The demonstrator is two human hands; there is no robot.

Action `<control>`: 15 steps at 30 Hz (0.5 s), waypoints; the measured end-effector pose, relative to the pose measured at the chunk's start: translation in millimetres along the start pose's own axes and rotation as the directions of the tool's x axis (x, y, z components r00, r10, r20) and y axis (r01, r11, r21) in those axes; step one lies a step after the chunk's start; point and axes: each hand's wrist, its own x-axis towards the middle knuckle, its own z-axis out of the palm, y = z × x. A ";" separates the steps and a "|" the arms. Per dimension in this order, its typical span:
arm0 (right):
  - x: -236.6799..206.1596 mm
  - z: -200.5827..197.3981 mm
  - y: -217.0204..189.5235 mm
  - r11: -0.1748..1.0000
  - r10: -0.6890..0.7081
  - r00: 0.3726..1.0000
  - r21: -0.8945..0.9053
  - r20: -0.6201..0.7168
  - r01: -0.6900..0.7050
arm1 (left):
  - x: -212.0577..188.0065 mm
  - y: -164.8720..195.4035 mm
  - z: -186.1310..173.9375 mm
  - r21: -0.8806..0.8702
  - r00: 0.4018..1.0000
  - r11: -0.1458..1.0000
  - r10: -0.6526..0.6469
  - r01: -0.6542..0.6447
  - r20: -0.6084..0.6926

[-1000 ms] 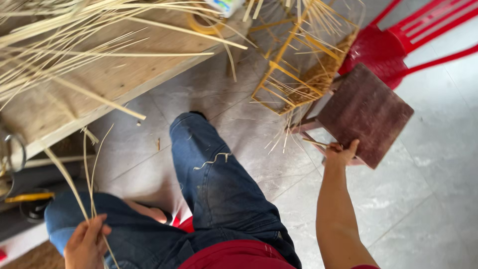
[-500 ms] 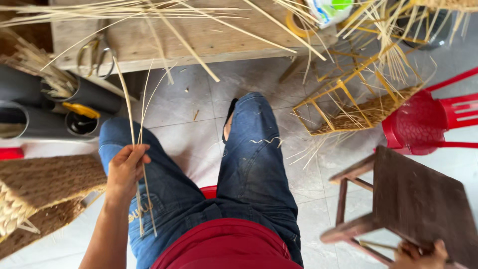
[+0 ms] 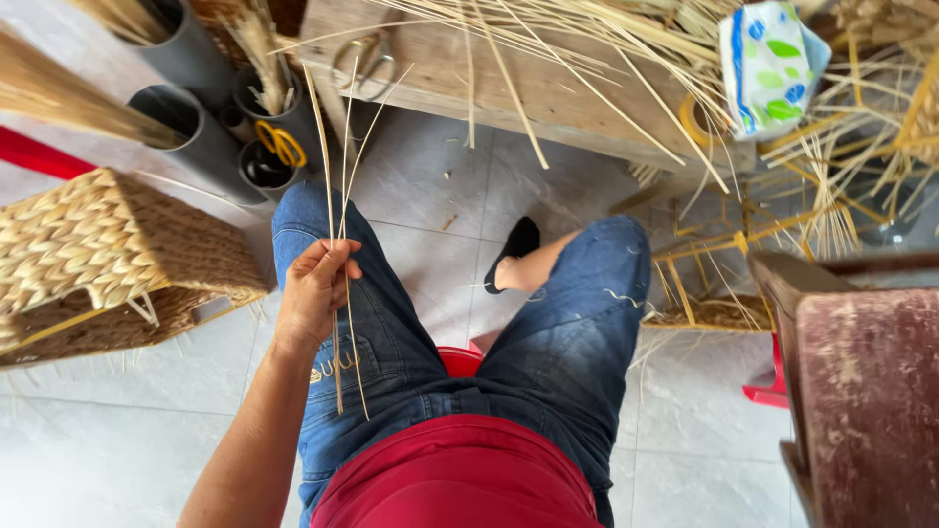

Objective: The person sits on a low stool and splits and shaves long bamboo strips with a small knife, drawing the blade along each strip to thin it and placing finished strips on a wooden board beside them. They take new strips one at a time from a pile on the workbench.

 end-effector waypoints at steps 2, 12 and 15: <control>-13.9 42.6 -22.2 1.000 0.008 0.996 -0.022 0.090 -0.006 | -8.9 0.6 -9.2 -0.027 1.000 1.000 0.012 -0.013 -0.024; -34.6 209.5 -50.9 0.991 0.078 0.905 -0.134 0.417 -0.024 | -61.2 -10.2 -64.5 -0.170 0.985 0.979 0.083 -0.109 -0.153; -12.8 227.8 -33.5 0.986 0.117 0.871 -0.157 0.476 -0.047 | -72.9 -15.4 -74.5 -0.204 0.977 0.968 0.107 -0.145 -0.186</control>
